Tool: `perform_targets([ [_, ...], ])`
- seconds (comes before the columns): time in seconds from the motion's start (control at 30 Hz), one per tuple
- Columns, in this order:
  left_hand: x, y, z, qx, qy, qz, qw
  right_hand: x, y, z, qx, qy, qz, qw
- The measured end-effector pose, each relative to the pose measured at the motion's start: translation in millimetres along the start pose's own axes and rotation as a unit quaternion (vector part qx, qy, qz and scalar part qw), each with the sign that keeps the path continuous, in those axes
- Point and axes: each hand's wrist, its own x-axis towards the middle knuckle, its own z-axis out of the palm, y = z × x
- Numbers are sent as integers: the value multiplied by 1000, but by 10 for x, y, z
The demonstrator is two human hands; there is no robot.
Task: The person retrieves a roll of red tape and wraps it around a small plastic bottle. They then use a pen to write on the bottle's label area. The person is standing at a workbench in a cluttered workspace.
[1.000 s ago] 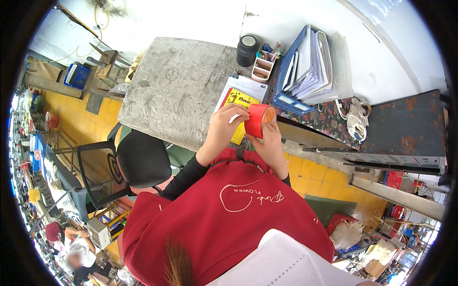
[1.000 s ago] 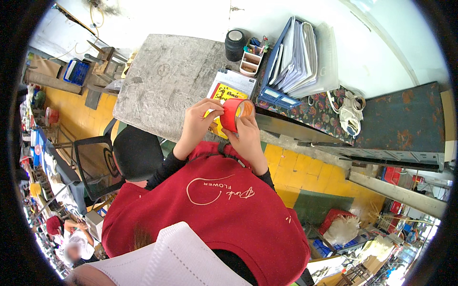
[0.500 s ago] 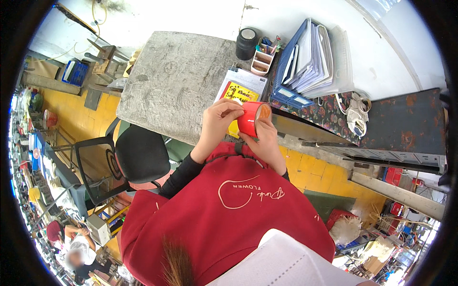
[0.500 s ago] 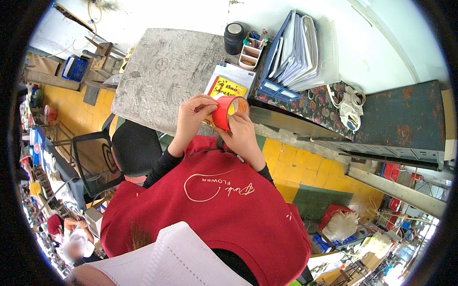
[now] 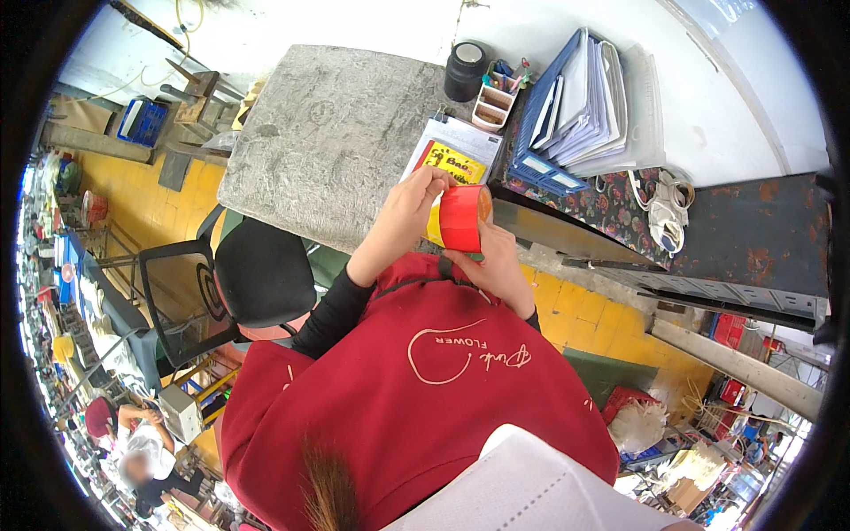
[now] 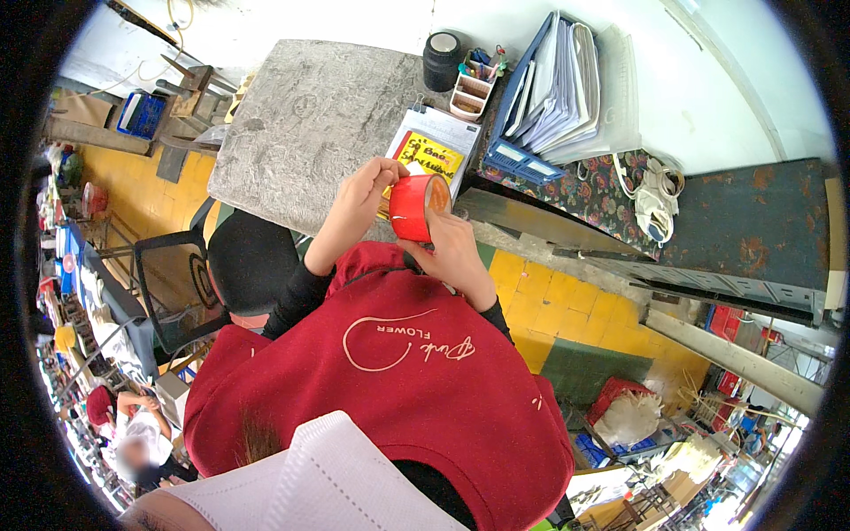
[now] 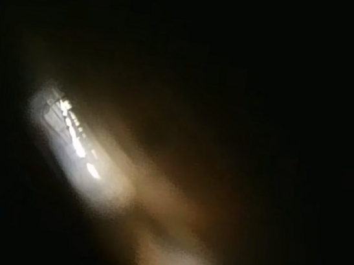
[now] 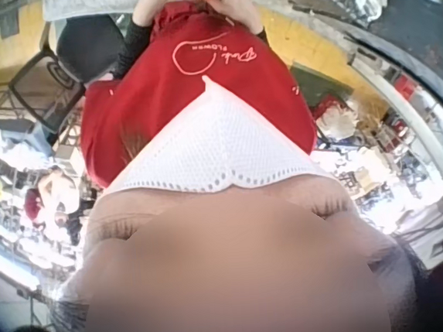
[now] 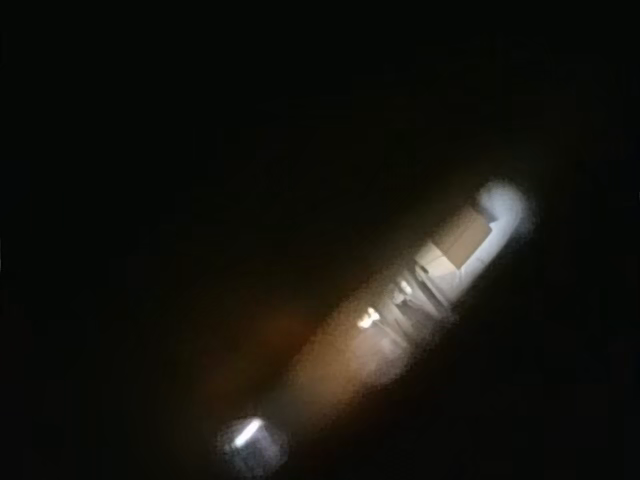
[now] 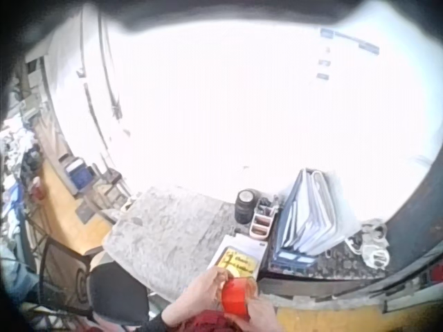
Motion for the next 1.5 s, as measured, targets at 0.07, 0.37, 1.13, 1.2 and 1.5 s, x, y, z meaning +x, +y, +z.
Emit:
perform_targets([
  [0.07, -11, 1, -46, -67, -18, -32, 997, -7, 4, -2, -12, -6, 6, 1000],
  [0.37, 6, -150, -45, -155, -60, -81, 983, -12, 58, 3, -53, -3, -45, 998],
  [1.13, -35, -255, 284, 152, 85, 154, 973, -89, 36, 411, -35, 75, 166, 983],
  [1.2, -53, -268, 306, 142, 112, 153, 972, -61, 60, 413, -33, 100, 199, 974],
  [1.5, -35, -196, 98, 8, 22, 120, 993, -85, 151, 330, -45, 41, 254, 965],
])
